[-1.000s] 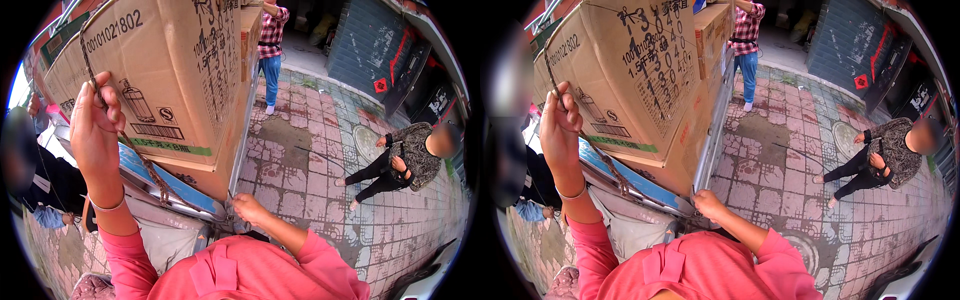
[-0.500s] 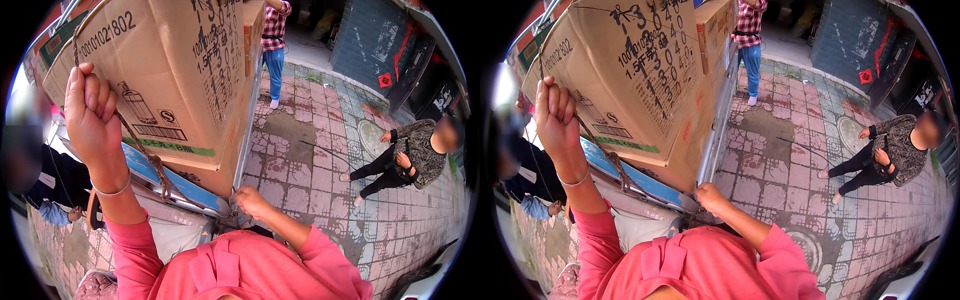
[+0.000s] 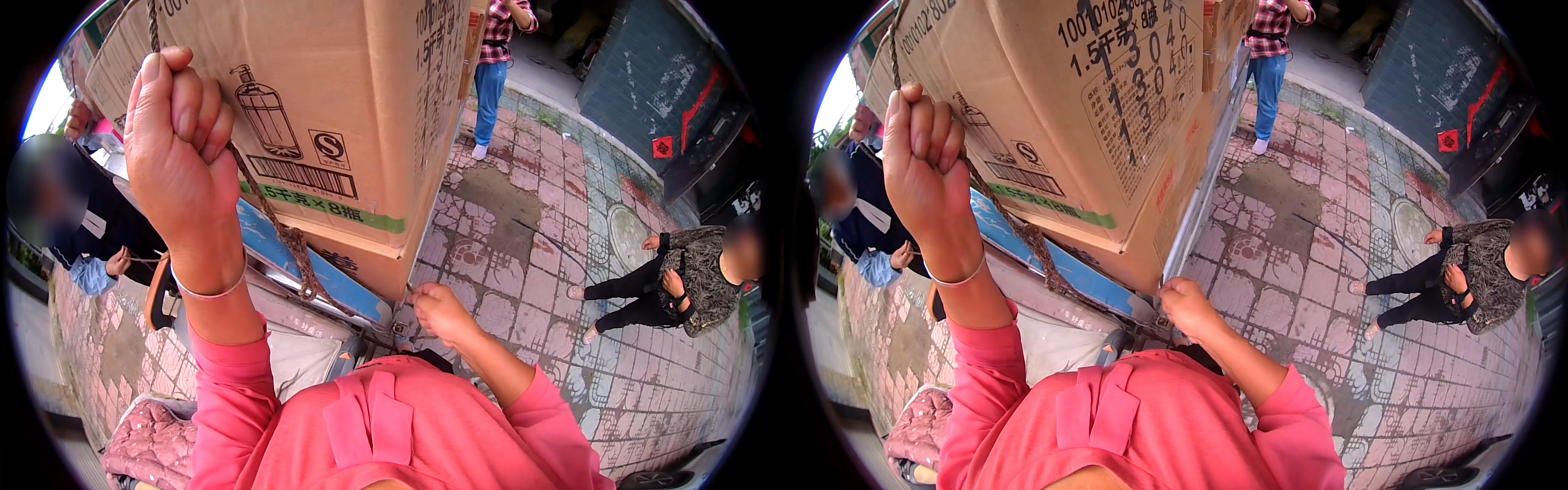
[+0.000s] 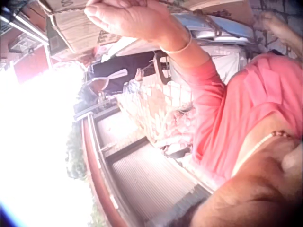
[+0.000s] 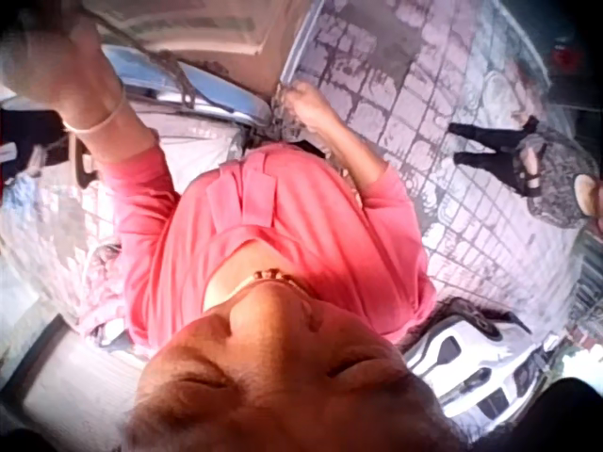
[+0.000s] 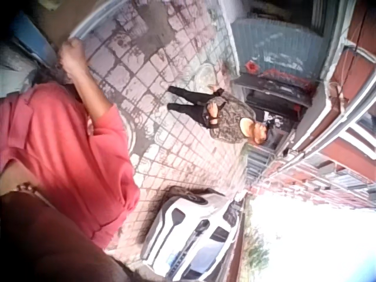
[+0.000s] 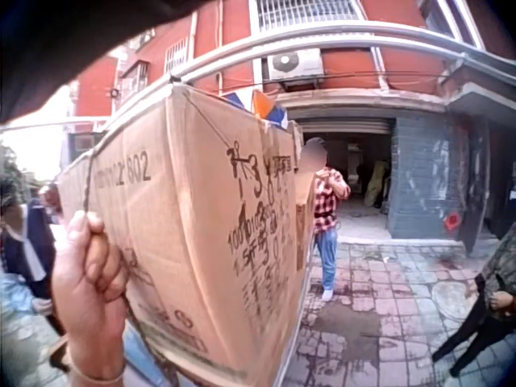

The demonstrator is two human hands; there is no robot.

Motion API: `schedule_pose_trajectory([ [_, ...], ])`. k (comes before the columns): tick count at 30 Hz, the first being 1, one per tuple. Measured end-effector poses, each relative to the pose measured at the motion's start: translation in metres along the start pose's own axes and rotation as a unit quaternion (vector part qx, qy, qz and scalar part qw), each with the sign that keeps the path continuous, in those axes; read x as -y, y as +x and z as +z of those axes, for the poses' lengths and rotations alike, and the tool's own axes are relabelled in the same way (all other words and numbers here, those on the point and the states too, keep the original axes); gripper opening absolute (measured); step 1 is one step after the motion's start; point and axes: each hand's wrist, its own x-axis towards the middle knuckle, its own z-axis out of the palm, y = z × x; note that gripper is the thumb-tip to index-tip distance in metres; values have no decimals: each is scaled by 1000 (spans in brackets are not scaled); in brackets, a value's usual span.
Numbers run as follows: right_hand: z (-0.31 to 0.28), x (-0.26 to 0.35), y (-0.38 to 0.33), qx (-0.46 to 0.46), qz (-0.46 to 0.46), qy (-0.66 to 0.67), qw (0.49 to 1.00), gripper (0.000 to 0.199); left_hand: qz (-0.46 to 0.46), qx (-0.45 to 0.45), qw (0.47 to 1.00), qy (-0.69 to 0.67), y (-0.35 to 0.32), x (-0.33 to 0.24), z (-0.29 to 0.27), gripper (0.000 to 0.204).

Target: The person uses a thick rope to secure cardboard boxes onto the back of a motorized tricycle, tying several knots to provide tension.

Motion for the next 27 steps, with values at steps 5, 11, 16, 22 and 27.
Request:
schedule_pose_trajectory([
  [5,2,-9,5,1,-32,-62,998,14,-46,-11,998,45,6,-15,-1,27],
  [11,-4,-30,9,-15,-52,-49,997,16,-95,86,990,61,25,-29,-13,34],
  [16,-5,-30,9,-18,-58,-58,996,16,-111,50,992,34,36,-29,-15,31],
  [22,-3,-43,26,-20,-69,-64,995,16,-67,24,997,-14,26,-13,-12,23],
  [27,4,-25,15,-21,-86,-41,995,16,-32,23,999,-31,18,-8,-6,23],
])
